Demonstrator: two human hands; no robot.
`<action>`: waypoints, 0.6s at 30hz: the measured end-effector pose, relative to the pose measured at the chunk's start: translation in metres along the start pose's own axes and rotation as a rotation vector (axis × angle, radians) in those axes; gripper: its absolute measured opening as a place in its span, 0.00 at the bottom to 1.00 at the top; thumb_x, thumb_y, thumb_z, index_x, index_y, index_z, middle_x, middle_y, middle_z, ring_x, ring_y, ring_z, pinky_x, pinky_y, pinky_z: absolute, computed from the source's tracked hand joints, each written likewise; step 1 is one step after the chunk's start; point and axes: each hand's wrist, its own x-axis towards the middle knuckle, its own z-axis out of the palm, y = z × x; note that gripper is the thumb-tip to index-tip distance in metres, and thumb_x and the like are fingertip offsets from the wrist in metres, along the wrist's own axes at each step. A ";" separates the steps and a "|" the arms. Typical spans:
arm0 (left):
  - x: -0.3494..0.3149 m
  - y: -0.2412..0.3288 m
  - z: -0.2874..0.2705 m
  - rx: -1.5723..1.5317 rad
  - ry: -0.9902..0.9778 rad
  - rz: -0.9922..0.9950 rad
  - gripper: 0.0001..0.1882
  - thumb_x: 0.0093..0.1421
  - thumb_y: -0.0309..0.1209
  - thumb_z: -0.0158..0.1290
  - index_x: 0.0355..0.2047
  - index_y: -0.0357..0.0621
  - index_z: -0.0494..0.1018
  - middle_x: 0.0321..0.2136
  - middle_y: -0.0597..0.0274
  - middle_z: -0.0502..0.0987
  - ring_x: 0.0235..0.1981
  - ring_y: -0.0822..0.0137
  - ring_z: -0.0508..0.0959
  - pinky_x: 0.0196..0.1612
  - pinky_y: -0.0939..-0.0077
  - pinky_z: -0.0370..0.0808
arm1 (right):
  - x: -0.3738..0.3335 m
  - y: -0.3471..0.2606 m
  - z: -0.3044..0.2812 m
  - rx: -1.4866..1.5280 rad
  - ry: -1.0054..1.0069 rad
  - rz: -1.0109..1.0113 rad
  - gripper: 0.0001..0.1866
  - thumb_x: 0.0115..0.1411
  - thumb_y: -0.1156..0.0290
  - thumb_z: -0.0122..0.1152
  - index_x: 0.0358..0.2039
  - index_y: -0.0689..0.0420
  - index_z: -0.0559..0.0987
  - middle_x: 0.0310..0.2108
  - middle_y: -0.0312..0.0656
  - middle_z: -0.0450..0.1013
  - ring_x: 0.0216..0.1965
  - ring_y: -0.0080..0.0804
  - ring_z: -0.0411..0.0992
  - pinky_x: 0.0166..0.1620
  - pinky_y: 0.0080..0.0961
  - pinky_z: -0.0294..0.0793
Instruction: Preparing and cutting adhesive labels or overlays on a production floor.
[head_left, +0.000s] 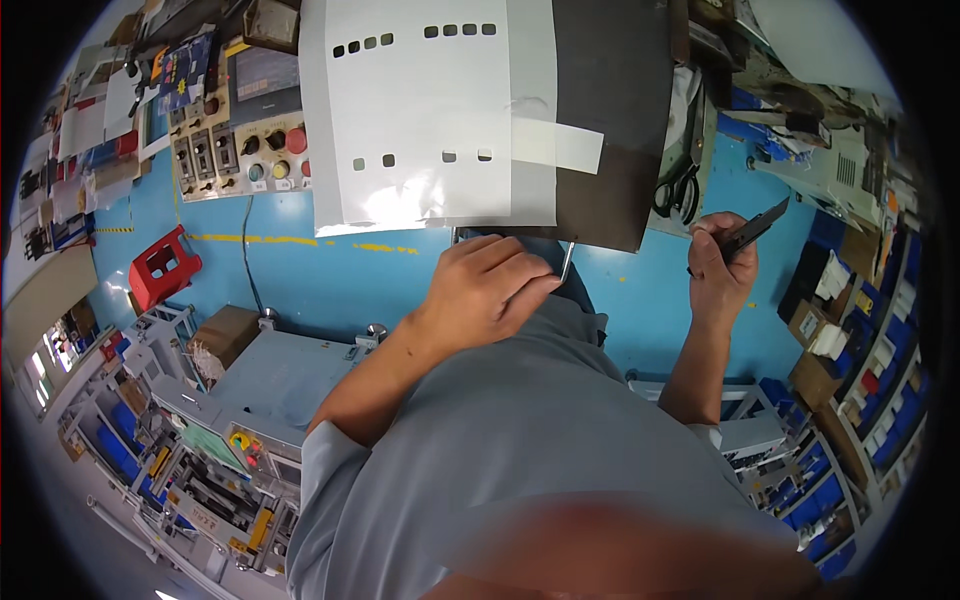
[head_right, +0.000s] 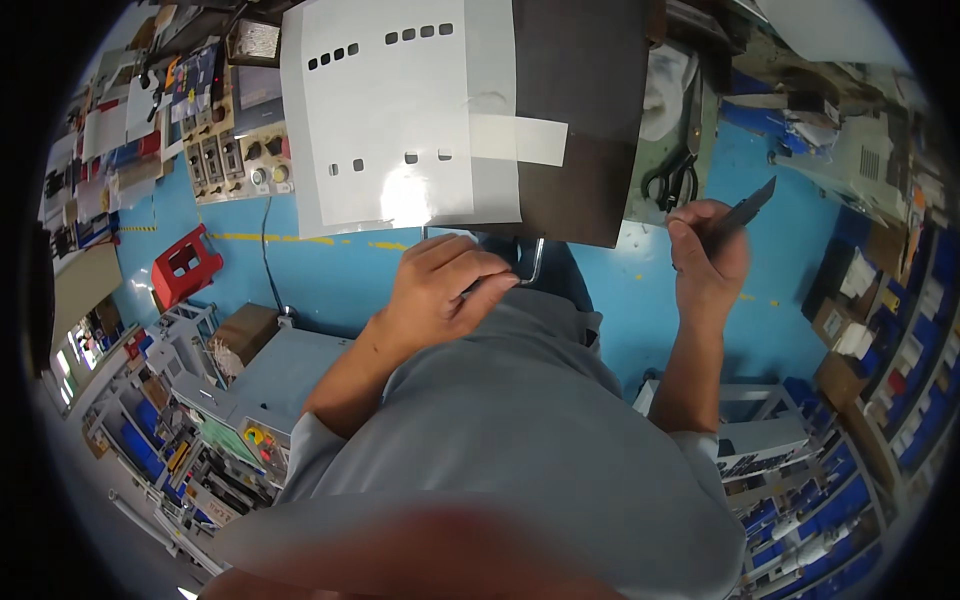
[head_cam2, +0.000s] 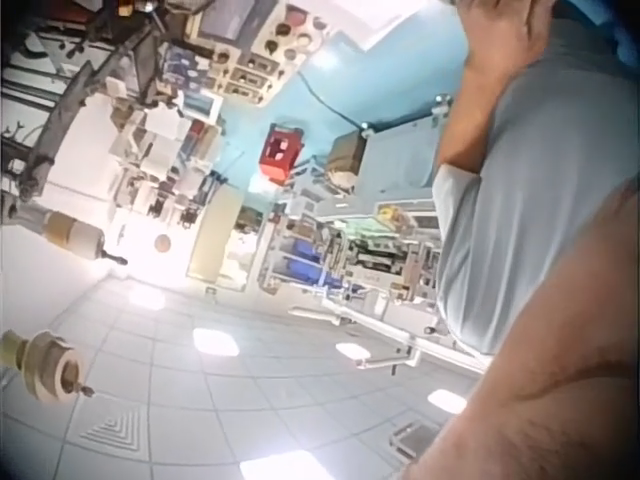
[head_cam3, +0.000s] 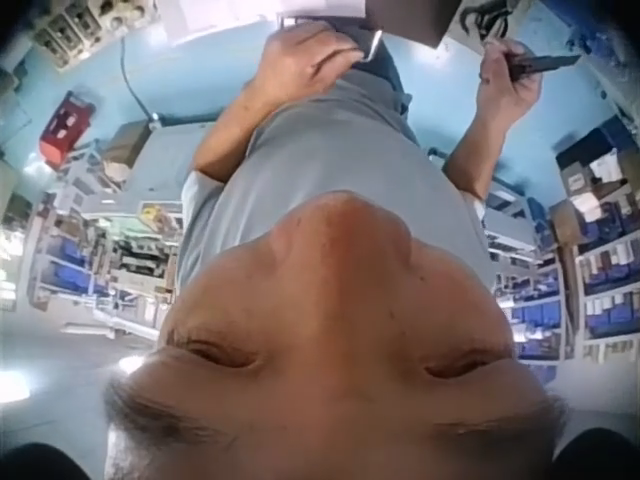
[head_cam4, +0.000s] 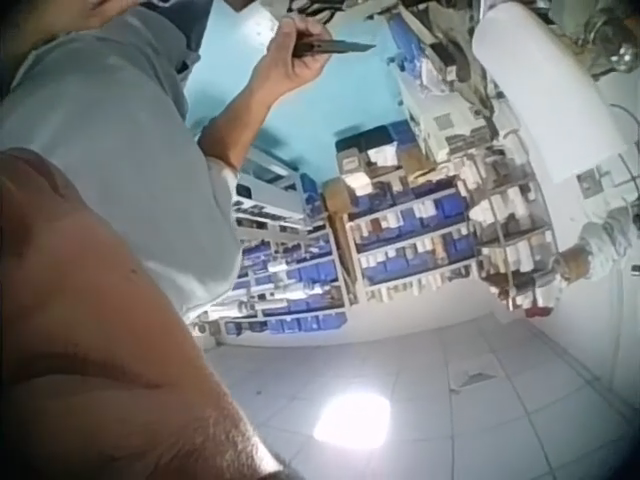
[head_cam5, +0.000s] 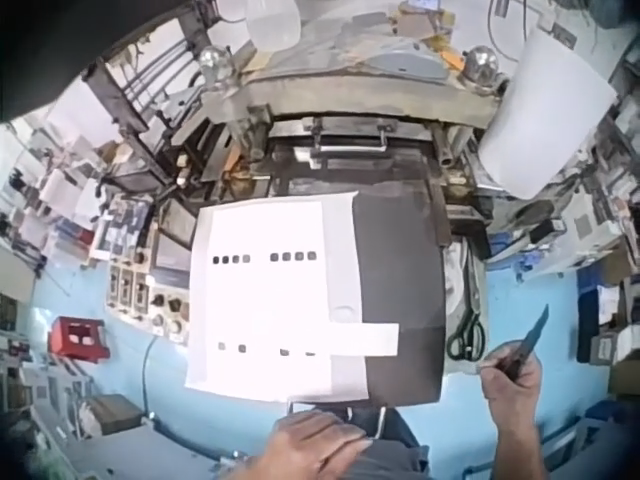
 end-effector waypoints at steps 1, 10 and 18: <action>0.008 -0.001 0.004 -0.001 0.003 0.038 0.08 0.49 0.25 0.65 0.27 0.42 0.75 0.20 0.63 0.74 0.19 0.62 0.74 0.22 0.71 0.70 | -0.002 0.000 0.001 -0.006 0.008 0.000 0.12 0.57 0.85 0.58 0.41 0.60 0.74 0.32 0.37 0.75 0.21 0.13 0.62 0.24 0.10 0.60; 0.063 0.009 0.066 0.235 -0.043 0.083 0.23 0.44 0.33 0.65 0.42 0.44 0.75 0.56 0.48 0.63 0.58 0.48 0.63 0.58 0.52 0.61 | 0.000 0.000 -0.005 -0.083 0.015 -0.075 0.10 0.58 0.84 0.58 0.41 0.61 0.74 0.32 0.38 0.75 0.23 0.14 0.63 0.25 0.10 0.60; 0.076 0.008 0.097 0.354 -0.024 -0.042 0.29 0.43 0.38 0.66 0.47 0.48 0.75 0.64 0.45 0.56 0.65 0.46 0.57 0.64 0.45 0.54 | 0.058 0.003 -0.015 -0.003 -0.115 -0.038 0.11 0.59 0.84 0.58 0.42 0.61 0.73 0.34 0.39 0.75 0.23 0.15 0.64 0.25 0.10 0.60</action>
